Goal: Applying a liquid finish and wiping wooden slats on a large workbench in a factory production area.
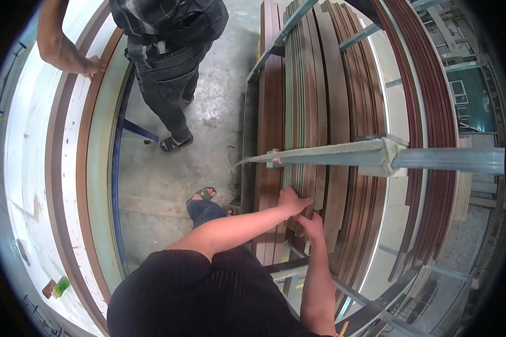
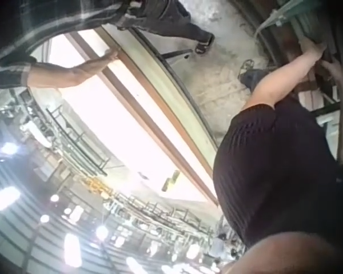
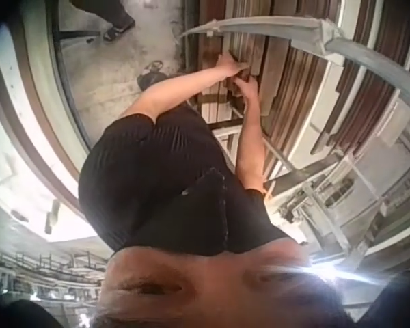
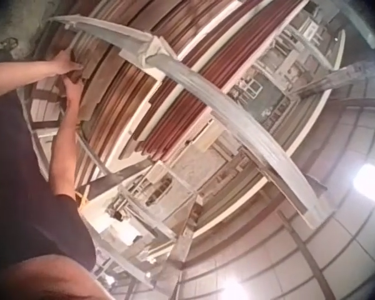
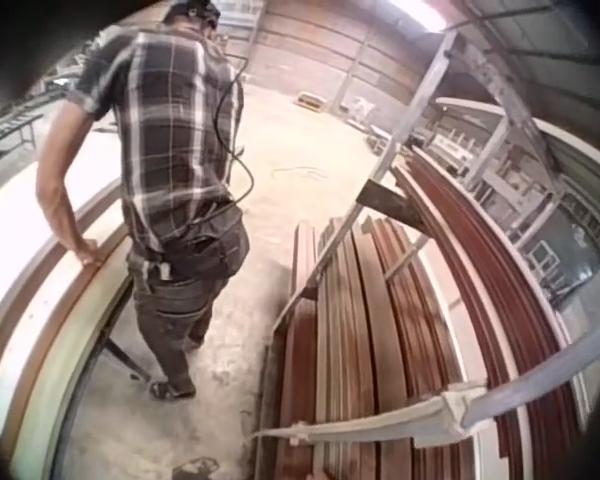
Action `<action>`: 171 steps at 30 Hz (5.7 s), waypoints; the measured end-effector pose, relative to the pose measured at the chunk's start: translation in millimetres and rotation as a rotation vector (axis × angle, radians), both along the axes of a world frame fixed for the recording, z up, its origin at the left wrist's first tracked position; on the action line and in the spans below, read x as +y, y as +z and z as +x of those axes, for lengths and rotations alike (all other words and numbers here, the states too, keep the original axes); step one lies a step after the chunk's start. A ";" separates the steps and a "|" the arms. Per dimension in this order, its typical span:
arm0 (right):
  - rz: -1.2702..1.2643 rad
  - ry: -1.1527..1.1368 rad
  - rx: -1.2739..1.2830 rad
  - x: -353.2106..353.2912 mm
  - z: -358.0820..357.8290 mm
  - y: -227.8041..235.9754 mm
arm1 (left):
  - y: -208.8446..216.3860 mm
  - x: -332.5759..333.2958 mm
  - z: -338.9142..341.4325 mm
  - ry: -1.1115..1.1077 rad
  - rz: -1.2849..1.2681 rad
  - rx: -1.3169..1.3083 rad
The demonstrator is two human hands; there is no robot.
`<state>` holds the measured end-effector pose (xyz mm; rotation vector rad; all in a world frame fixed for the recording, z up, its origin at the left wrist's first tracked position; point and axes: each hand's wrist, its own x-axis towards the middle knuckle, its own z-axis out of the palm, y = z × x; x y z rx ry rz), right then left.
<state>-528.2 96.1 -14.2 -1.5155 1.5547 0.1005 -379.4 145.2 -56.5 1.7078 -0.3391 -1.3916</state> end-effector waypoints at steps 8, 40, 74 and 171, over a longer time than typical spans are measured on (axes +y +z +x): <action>0.049 0.125 -0.029 -14.8 4.1 61.8 | 41.5 -16.0 -7.5 0.050 0.053 -0.002; 0.142 0.149 -0.301 -43.3 -18.8 74.3 | 1.3 -68.4 51.6 -0.020 -0.461 0.205; -0.172 -0.170 -0.420 181.9 -57.1 91.9 | 90.6 28.5 18.9 -0.064 -0.358 0.440; 0.277 -0.573 -0.827 286.6 -205.7 134.7 | 80.4 307.3 -142.3 -0.441 -0.275 0.892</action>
